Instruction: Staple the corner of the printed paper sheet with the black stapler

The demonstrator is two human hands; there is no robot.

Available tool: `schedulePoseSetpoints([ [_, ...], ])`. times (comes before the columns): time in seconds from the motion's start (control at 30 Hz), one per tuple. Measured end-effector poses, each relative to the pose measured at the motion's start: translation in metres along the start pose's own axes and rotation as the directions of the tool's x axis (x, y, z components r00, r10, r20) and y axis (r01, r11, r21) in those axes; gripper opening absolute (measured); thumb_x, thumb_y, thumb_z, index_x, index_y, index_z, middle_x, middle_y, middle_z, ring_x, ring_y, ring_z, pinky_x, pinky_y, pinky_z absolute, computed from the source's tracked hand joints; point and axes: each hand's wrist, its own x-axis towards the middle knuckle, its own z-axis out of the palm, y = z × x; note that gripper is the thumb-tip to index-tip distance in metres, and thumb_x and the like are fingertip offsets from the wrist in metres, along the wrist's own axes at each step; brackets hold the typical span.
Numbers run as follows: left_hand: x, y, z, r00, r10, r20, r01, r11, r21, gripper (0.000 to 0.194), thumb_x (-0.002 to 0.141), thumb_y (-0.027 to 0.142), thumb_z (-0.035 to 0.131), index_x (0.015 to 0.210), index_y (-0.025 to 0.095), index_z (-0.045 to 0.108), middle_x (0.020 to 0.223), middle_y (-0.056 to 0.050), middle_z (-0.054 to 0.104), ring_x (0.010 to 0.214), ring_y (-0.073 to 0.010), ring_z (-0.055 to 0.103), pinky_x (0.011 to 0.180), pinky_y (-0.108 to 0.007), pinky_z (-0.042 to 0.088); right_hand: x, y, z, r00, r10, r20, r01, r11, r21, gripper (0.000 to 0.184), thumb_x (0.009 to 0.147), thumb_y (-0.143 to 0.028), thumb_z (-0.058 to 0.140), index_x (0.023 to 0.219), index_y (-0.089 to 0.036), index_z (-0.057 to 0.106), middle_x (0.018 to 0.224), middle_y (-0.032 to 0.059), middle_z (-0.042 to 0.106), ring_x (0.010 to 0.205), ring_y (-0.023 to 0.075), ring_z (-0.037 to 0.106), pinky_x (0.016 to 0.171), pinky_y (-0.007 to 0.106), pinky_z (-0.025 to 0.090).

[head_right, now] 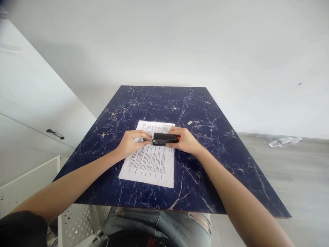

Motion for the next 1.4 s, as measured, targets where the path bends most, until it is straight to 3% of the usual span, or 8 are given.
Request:
schedulePoseSetpoints([
  [0.53, 0.001, -0.006, -0.002, 0.997, -0.035, 0.072, 0.038, 0.998, -0.048, 0.01, 0.087, 0.021, 0.079, 0.095, 0.026, 0.083, 0.1, -0.003, 0.082, 0.093, -0.0193, 0.078, 0.094, -0.039, 0.062, 0.0, 0.002, -0.001, 1.0, 0.015, 0.014, -0.016, 0.999, 0.038, 0.018, 0.075, -0.032, 0.087, 0.085, -0.022, 0.075, 0.095, 0.0041, 0.067, 0.081, 0.0206, 0.062, 0.073, 0.037, 0.046],
  [0.77, 0.0, -0.007, -0.003, 0.997, 0.04, 0.067, -0.037, 0.999, -0.034, 0.008, 0.091, 0.029, 0.079, 0.098, 0.028, 0.083, 0.102, -0.004, 0.082, 0.095, -0.0197, 0.078, 0.094, -0.039, 0.064, -0.001, 0.0, -0.001, 1.0, 0.026, -0.01, -0.025, 0.998, 0.06, 0.02, 0.075, -0.034, 0.087, 0.085, -0.022, 0.074, 0.093, 0.0031, 0.065, 0.079, 0.0198, 0.061, 0.072, 0.036, 0.044],
  [0.97, 0.001, -0.012, -0.013, 0.986, 0.114, 0.125, -0.112, 0.993, -0.023, 0.014, 0.094, 0.027, 0.075, 0.105, 0.031, 0.082, 0.11, -0.003, 0.081, 0.109, -0.0202, 0.076, 0.109, -0.044, 0.058, -0.001, -0.003, -0.004, 0.999, 0.04, -0.026, -0.036, 0.989, 0.145, 0.022, 0.075, -0.035, 0.089, 0.084, -0.021, 0.074, 0.093, 0.0034, 0.064, 0.081, 0.02, 0.06, 0.073, 0.037, 0.045],
  [1.03, 0.002, -0.01, -0.019, 0.98, 0.1, 0.17, -0.084, 0.991, -0.099, 0.021, 0.094, 0.026, 0.075, 0.114, 0.03, 0.08, 0.118, -0.004, 0.08, 0.114, -0.0212, 0.075, 0.11, -0.045, 0.058, -0.002, -0.005, -0.005, 0.999, 0.039, -0.022, -0.034, 0.981, 0.191, 0.022, 0.075, -0.036, 0.089, 0.086, -0.022, 0.075, 0.093, 0.0036, 0.063, 0.081, 0.0199, 0.059, 0.072, 0.036, 0.045],
  [1.2, 0.003, -0.004, -0.027, 0.952, -0.038, 0.304, 0.139, 0.937, -0.32, 0.03, 0.098, 0.027, 0.068, 0.128, 0.027, 0.074, 0.129, -0.009, 0.076, 0.111, -0.0243, 0.077, 0.105, -0.049, 0.061, -0.003, -0.007, -0.007, 0.999, 0.049, 0.013, -0.051, 0.967, 0.248, 0.023, 0.075, -0.037, 0.089, 0.085, -0.021, 0.075, 0.093, 0.0035, 0.063, 0.079, 0.019, 0.058, 0.069, 0.035, 0.044],
  [1.4, 0.006, -0.01, -0.019, 0.949, -0.074, 0.307, 0.155, 0.956, -0.248, 0.046, 0.088, 0.029, 0.081, 0.133, 0.027, 0.071, 0.126, -0.011, 0.076, 0.101, -0.0233, 0.077, 0.089, -0.04, 0.065, -0.002, -0.011, -0.001, 0.996, -0.021, 0.088, 0.0, 0.972, 0.234, 0.021, 0.075, -0.035, 0.09, 0.086, -0.022, 0.078, 0.093, 0.0033, 0.064, 0.077, 0.0178, 0.059, 0.067, 0.034, 0.045],
])
